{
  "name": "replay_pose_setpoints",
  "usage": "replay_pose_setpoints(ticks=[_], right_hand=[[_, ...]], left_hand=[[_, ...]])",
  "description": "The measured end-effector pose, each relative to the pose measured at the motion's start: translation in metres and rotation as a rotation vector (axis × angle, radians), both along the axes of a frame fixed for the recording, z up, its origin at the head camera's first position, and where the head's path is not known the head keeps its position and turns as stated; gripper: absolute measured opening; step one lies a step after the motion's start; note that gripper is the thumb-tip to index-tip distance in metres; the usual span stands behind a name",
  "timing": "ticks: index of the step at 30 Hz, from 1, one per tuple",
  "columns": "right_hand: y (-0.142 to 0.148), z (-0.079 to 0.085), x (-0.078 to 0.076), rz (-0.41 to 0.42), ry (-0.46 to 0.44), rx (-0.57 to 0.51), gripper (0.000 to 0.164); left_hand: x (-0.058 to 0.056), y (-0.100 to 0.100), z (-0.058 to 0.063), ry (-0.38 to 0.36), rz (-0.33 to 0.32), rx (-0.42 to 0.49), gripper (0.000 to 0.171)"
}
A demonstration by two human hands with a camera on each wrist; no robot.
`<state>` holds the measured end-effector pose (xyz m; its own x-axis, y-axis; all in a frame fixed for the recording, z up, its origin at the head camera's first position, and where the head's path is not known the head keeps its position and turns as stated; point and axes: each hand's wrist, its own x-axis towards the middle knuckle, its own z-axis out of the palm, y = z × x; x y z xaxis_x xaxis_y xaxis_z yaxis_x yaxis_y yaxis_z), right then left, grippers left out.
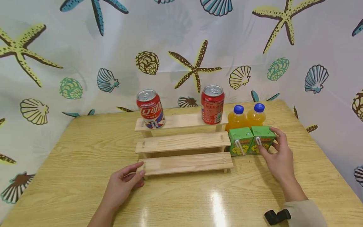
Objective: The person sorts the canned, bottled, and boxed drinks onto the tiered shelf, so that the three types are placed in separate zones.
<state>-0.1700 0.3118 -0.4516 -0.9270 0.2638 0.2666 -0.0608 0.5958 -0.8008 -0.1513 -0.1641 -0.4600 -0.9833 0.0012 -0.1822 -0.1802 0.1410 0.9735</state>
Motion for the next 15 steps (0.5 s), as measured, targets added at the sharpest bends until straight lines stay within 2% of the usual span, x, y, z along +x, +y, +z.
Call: replay_pose_setpoints(ticks=[15], right_hand=[[0.0059, 0.0095, 0.0051, -0.061, -0.03, -0.051, 0.074]], left_hand=[[0.0009, -0.0001, -0.0005, 0.006, -0.001, -0.009, 0.04]])
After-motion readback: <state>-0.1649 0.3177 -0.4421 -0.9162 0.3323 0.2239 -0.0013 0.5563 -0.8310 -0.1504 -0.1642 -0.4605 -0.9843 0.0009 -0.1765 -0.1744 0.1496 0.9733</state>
